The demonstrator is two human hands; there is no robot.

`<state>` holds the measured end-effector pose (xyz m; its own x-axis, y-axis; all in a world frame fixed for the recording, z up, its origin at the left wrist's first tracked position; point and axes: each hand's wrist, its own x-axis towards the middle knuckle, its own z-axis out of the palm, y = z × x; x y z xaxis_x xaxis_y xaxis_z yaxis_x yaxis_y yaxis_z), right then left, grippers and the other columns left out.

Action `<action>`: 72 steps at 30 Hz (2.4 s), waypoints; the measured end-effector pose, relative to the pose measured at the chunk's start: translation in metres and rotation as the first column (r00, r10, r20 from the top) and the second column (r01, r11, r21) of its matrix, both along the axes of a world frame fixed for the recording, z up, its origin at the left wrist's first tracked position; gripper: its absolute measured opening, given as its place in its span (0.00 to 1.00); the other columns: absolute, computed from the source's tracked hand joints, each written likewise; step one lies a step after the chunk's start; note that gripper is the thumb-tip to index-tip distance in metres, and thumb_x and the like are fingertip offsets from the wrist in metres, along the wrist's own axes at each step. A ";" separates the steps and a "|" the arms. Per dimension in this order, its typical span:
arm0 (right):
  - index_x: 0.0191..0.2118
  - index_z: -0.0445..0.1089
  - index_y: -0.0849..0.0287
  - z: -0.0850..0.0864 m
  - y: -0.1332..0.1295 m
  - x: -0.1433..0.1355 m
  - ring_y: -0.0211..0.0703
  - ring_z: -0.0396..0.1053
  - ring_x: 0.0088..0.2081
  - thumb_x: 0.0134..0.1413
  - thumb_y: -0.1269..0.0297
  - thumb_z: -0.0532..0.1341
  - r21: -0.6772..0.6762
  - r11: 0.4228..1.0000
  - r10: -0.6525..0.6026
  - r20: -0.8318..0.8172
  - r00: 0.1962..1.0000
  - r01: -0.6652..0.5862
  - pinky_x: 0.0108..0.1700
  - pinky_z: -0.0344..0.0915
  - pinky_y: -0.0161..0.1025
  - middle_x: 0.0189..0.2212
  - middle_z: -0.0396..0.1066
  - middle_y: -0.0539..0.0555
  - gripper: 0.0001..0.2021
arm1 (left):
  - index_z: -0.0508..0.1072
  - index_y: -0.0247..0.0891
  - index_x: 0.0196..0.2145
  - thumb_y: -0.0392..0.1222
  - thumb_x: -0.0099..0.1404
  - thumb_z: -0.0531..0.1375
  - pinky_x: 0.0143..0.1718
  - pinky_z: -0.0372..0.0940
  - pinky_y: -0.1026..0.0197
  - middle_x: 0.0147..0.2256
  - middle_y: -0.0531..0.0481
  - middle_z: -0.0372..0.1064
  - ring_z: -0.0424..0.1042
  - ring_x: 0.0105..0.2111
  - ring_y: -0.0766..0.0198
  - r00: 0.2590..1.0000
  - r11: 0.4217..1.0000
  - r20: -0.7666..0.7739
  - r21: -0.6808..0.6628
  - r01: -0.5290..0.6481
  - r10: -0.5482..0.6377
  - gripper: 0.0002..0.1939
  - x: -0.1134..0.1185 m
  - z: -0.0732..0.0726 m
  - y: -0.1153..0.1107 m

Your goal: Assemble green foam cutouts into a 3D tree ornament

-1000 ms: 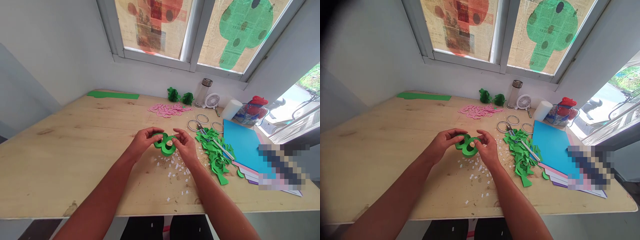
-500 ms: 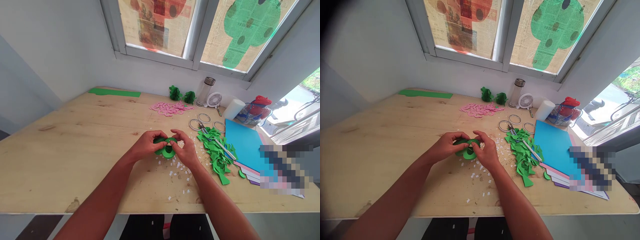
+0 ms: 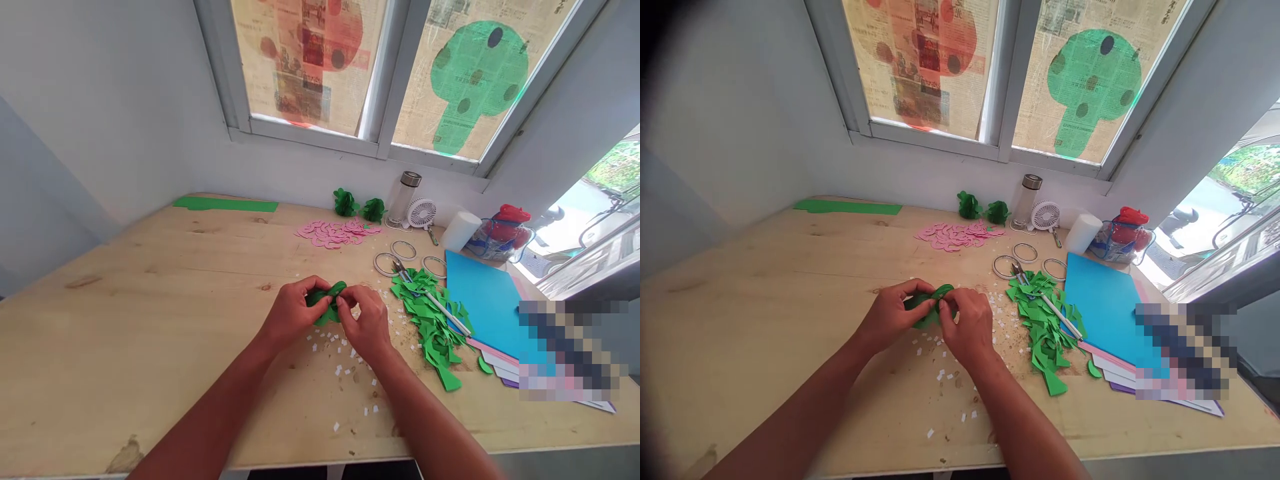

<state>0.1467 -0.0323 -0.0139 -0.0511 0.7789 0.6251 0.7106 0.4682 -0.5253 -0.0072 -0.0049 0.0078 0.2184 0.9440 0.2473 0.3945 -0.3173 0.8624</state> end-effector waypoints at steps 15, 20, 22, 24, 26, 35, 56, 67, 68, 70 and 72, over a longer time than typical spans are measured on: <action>0.28 0.67 0.58 -0.005 0.003 0.001 0.41 0.66 0.29 0.55 0.67 0.56 -0.071 0.993 -0.086 0.058 0.995 0.090 0.36 0.57 0.37 0.24 0.71 0.51 0.06 | 0.77 0.37 0.32 0.41 0.54 0.58 0.30 0.64 0.64 0.31 0.49 0.77 0.72 0.30 0.61 0.998 0.998 -0.038 0.038 0.045 -0.044 0.10 0.004 -0.003 -0.002; 0.27 0.67 0.58 -0.006 0.004 0.001 0.41 0.66 0.28 0.53 0.69 0.55 -0.061 0.990 -0.126 0.069 0.990 0.130 0.35 0.57 0.37 0.23 0.70 0.51 0.06 | 0.77 0.37 0.32 0.40 0.55 0.58 0.30 0.64 0.65 0.30 0.51 0.77 0.72 0.29 0.63 0.999 0.998 -0.037 0.045 0.037 -0.035 0.10 0.006 -0.005 -0.002; 0.27 0.67 0.57 -0.005 0.003 0.001 0.41 0.66 0.29 0.53 0.69 0.55 -0.057 0.990 -0.122 0.062 0.991 0.126 0.35 0.57 0.37 0.24 0.70 0.51 0.06 | 0.77 0.38 0.32 0.40 0.55 0.58 0.28 0.63 0.65 0.29 0.52 0.76 0.71 0.27 0.64 0.999 0.999 -0.026 0.033 0.029 -0.028 0.09 0.007 -0.005 -0.003; 0.27 0.66 0.57 -0.005 0.003 0.000 0.41 0.66 0.29 0.54 0.68 0.55 -0.055 0.992 -0.111 0.048 0.993 0.114 0.35 0.57 0.37 0.24 0.71 0.51 0.06 | 0.77 0.38 0.31 0.40 0.55 0.58 0.27 0.63 0.66 0.28 0.53 0.76 0.70 0.26 0.65 0.999 0.999 -0.018 0.027 0.028 -0.027 0.09 0.007 -0.004 -0.003; 0.27 0.66 0.58 -0.005 0.003 0.000 0.40 0.66 0.28 0.54 0.67 0.55 -0.056 0.992 -0.108 0.037 0.993 0.110 0.35 0.58 0.37 0.24 0.71 0.51 0.06 | 0.76 0.38 0.31 0.39 0.55 0.58 0.27 0.63 0.66 0.27 0.53 0.75 0.70 0.26 0.65 0.999 0.999 -0.016 0.033 0.030 -0.030 0.09 0.007 -0.004 -0.003; 0.25 0.66 0.58 -0.008 0.003 -0.001 0.40 0.65 0.27 0.52 0.69 0.55 -0.039 0.989 -0.140 0.059 0.988 0.143 0.34 0.57 0.36 0.22 0.70 0.50 0.06 | 0.77 0.38 0.31 0.38 0.54 0.57 0.31 0.64 0.65 0.31 0.51 0.77 0.72 0.29 0.64 0.998 0.994 -0.054 0.108 0.028 -0.022 0.09 0.009 -0.009 -0.002; 0.26 0.65 0.58 -0.003 0.000 -0.002 0.39 0.65 0.27 0.54 0.64 0.55 -0.087 0.993 -0.085 -0.057 0.995 0.080 0.33 0.58 0.35 0.22 0.68 0.50 0.09 | 0.77 0.36 0.29 0.42 0.52 0.61 0.24 0.64 0.67 0.25 0.52 0.72 0.68 0.24 0.66 0.983 0.991 0.181 -0.131 0.032 -0.007 0.09 0.008 -0.001 -0.003; 0.23 0.64 0.58 -0.002 0.001 -0.004 0.38 0.62 0.25 0.51 0.69 0.55 -0.051 0.990 -0.130 -0.037 0.991 0.128 0.33 0.56 0.36 0.20 0.66 0.48 0.08 | 0.77 0.36 0.31 0.42 0.52 0.61 0.23 0.64 0.67 0.26 0.52 0.73 0.68 0.24 0.66 0.981 0.990 0.193 -0.135 0.043 -0.016 0.09 0.008 -0.005 -0.001; 0.23 0.65 0.58 -0.002 0.001 -0.003 0.38 0.62 0.25 0.51 0.69 0.55 -0.054 0.990 -0.135 -0.052 0.990 0.132 0.33 0.56 0.36 0.20 0.66 0.48 0.08 | 0.77 0.36 0.31 0.43 0.52 0.62 0.23 0.64 0.66 0.26 0.51 0.73 0.68 0.24 0.66 0.974 0.987 0.225 -0.160 0.033 0.004 0.10 0.007 -0.005 0.000; 0.23 0.65 0.58 -0.001 0.002 0.000 0.37 0.63 0.25 0.50 0.68 0.55 -0.071 0.987 -0.149 -0.099 0.984 0.142 0.33 0.57 0.35 0.20 0.66 0.48 0.08 | 0.76 0.35 0.31 0.44 0.50 0.64 0.22 0.65 0.66 0.26 0.50 0.73 0.68 0.23 0.66 0.951 0.976 0.302 -0.216 -0.001 0.068 0.11 0.005 -0.004 0.001; 0.22 0.65 0.58 -0.002 0.005 0.004 0.37 0.62 0.24 0.50 0.66 0.55 -0.106 0.983 -0.164 -0.169 0.972 0.147 0.32 0.57 0.35 0.19 0.66 0.48 0.08 | 0.75 0.35 0.31 0.45 0.47 0.66 0.21 0.64 0.66 0.26 0.50 0.73 0.68 0.22 0.66 0.914 0.960 0.381 -0.279 -0.028 0.138 0.14 0.003 -0.001 0.003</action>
<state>0.1502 -0.0277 -0.0154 0.1800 0.8233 0.5383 0.6631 0.3027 -0.6846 -0.0044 -0.0022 0.0065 0.0731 0.9966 0.0380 0.0210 -0.0396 0.9990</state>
